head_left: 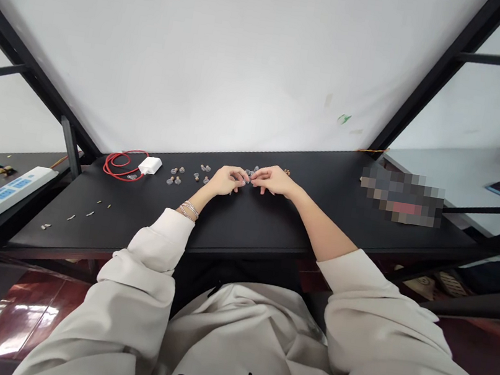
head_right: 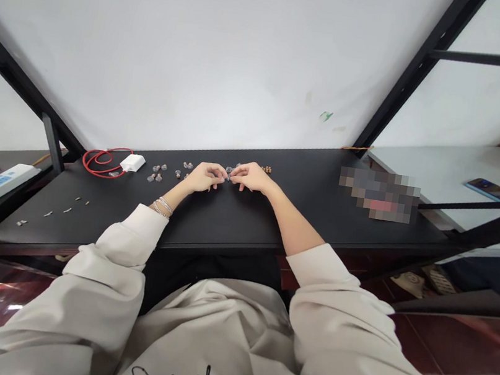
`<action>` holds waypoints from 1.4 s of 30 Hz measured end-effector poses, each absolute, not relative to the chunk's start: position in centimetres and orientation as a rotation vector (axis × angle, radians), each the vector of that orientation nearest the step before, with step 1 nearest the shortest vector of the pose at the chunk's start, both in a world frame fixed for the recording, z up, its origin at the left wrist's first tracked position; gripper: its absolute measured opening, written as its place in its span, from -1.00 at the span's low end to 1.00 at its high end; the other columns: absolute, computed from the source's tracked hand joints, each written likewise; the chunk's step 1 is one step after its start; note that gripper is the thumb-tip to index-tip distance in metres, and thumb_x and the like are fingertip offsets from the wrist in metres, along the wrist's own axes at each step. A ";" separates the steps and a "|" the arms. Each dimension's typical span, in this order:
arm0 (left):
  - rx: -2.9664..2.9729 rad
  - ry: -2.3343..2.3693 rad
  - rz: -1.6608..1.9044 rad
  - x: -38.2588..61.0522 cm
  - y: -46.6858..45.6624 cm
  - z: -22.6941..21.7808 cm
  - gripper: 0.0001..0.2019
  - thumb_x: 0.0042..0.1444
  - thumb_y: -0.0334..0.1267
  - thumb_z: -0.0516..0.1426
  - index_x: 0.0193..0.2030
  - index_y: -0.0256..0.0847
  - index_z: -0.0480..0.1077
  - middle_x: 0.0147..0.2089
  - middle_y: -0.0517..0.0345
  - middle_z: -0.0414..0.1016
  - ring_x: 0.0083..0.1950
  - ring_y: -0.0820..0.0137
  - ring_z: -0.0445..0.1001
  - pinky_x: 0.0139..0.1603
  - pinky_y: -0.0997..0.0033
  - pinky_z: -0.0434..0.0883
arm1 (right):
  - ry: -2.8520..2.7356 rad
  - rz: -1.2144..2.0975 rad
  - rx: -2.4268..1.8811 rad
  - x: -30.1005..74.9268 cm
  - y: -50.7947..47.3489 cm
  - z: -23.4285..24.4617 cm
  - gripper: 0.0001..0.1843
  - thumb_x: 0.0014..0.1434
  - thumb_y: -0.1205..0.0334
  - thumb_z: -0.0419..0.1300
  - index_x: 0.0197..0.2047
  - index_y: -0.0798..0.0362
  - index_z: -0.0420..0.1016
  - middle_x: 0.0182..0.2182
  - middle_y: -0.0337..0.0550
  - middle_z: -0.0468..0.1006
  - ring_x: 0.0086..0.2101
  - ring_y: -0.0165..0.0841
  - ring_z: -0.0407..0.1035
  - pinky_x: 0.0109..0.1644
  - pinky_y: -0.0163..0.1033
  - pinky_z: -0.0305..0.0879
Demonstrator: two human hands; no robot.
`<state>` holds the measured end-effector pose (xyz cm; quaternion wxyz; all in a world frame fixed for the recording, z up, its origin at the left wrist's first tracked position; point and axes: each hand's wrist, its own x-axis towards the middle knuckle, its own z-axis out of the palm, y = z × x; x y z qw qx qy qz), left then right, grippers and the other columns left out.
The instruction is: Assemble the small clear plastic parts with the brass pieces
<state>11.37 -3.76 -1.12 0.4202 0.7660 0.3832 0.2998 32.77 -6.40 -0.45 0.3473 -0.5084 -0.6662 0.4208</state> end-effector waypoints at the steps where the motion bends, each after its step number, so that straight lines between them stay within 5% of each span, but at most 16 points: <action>1: 1.912 0.954 0.745 11.4 -3.8 -1.1 -0.89 0.08 -0.40 0.26 -0.22 -0.29 0.55 -0.36 0.13 0.51 -0.54 0.53 0.42 -0.60 0.57 0.31 | -1.726 1.110 -1.299 32.7 -6.5 -0.4 -0.77 0.02 0.26 0.49 -0.24 0.14 0.68 -0.42 -0.05 0.66 -0.59 -0.43 0.43 -0.72 -0.43 0.05; 10: 1.898 0.926 0.731 11.4 -4.2 -0.8 -0.87 0.07 -0.39 0.31 -0.21 -0.33 0.57 -0.41 0.08 0.57 -0.54 0.50 0.44 -0.59 0.56 0.33 | -1.807 1.144 -1.234 32.8 -6.6 -0.2 -0.76 0.02 0.31 0.49 -0.19 0.13 0.71 -0.35 -0.08 0.70 -0.59 -0.49 0.42 -0.49 -0.38 0.33; 16: 1.851 0.986 0.752 11.7 -4.4 -0.6 -0.89 0.12 -0.39 0.30 -0.21 -0.34 0.53 -0.34 0.02 0.61 -0.57 0.51 0.45 -0.64 0.56 0.31 | -1.797 1.122 -1.273 32.5 -6.9 0.0 -0.76 0.04 0.22 0.50 -0.23 0.14 0.68 -0.32 -0.03 0.69 -0.59 -0.45 0.44 -0.70 -0.42 0.12; 22: 1.822 1.004 0.776 11.7 -4.3 -0.7 -0.83 0.11 -0.33 0.34 -0.21 -0.33 0.49 -0.34 0.04 0.61 -0.56 0.50 0.47 -0.64 0.57 0.32 | -1.746 1.147 -1.233 32.2 -7.0 0.0 -0.71 0.00 0.21 0.54 -0.24 0.15 0.63 -0.33 -0.03 0.67 -0.56 -0.40 0.49 -0.69 -0.41 0.27; 42: 1.907 0.998 0.737 11.5 -3.3 -1.8 -0.86 0.14 -0.28 0.32 -0.23 -0.31 0.52 -0.44 0.14 0.53 -0.53 0.51 0.44 -0.52 0.54 0.32 | -1.652 1.128 -1.129 32.0 -6.6 -0.6 -0.70 -0.02 0.38 0.49 -0.17 0.15 0.65 -0.29 -0.07 0.66 -0.57 -0.48 0.44 -0.65 -0.43 0.30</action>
